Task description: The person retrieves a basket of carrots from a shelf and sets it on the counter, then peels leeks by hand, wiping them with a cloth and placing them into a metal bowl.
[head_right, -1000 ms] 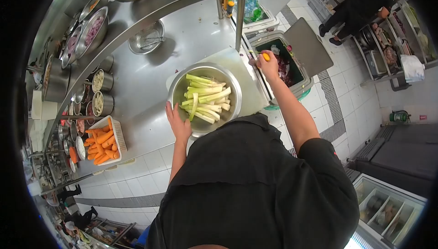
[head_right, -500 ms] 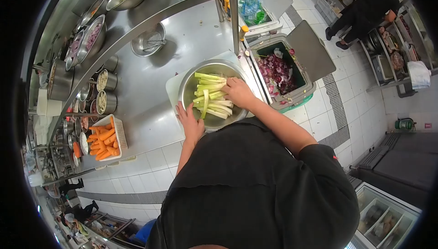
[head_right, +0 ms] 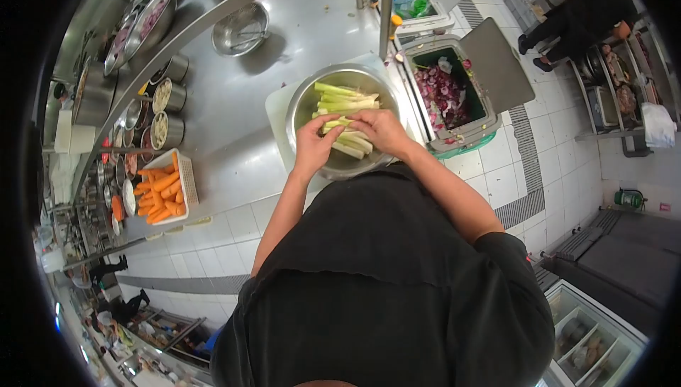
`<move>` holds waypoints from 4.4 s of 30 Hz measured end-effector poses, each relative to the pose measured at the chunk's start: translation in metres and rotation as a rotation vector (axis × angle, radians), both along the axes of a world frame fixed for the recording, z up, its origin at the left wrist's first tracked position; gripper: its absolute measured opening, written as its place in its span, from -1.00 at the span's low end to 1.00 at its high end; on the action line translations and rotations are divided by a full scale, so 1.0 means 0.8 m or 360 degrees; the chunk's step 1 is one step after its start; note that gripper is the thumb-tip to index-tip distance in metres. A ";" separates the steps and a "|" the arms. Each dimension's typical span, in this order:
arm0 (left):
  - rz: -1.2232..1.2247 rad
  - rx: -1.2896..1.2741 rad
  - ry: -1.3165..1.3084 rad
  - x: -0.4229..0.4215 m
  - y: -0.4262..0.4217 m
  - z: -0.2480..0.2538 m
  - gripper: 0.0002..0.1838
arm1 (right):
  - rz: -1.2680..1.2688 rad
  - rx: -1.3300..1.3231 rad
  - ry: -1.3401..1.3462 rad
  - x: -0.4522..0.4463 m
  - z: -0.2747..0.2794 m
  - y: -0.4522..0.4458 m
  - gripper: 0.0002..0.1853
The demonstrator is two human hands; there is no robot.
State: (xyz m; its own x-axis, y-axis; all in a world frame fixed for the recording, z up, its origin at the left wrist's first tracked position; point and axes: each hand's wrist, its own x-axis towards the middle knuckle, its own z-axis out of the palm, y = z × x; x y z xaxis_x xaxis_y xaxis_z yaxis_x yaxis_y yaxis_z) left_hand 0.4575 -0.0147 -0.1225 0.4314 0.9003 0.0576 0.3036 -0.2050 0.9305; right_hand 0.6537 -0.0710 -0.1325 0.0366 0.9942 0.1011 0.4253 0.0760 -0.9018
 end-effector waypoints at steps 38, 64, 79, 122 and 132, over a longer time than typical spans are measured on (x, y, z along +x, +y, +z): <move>0.0539 -0.0902 -0.0481 -0.049 -0.006 0.021 -0.74 | 0.0187 0.0925 -0.0798 -0.024 0.063 0.040 -0.66; 0.1121 -0.0597 -0.0117 -0.290 -0.064 -0.025 -0.74 | -0.0193 -0.0178 -0.0674 0.085 -0.095 -0.010 -0.27; 0.2483 0.0115 -0.0028 -0.519 -0.021 -0.062 -0.62 | -0.0927 -0.0256 0.0280 0.003 -0.115 -0.004 -0.39; 0.2117 -0.0163 -0.0728 -1.091 0.226 -0.146 -0.82 | -0.1461 -0.0883 0.0032 -0.142 -0.038 -0.105 -0.43; 0.0430 -0.0329 -0.1522 -0.711 0.139 0.153 -0.39 | -0.0603 -0.0198 0.0467 -0.294 0.099 0.023 -0.65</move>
State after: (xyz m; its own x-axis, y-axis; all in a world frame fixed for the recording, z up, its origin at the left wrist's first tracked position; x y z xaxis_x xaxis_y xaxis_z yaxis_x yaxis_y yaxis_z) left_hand -0.1114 0.0968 -0.0004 0.0666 0.9924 0.1040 -0.5748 -0.0470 0.8169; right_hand 0.4184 -0.0522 -0.0533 0.4070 0.9094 -0.0862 0.1290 -0.1506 -0.9801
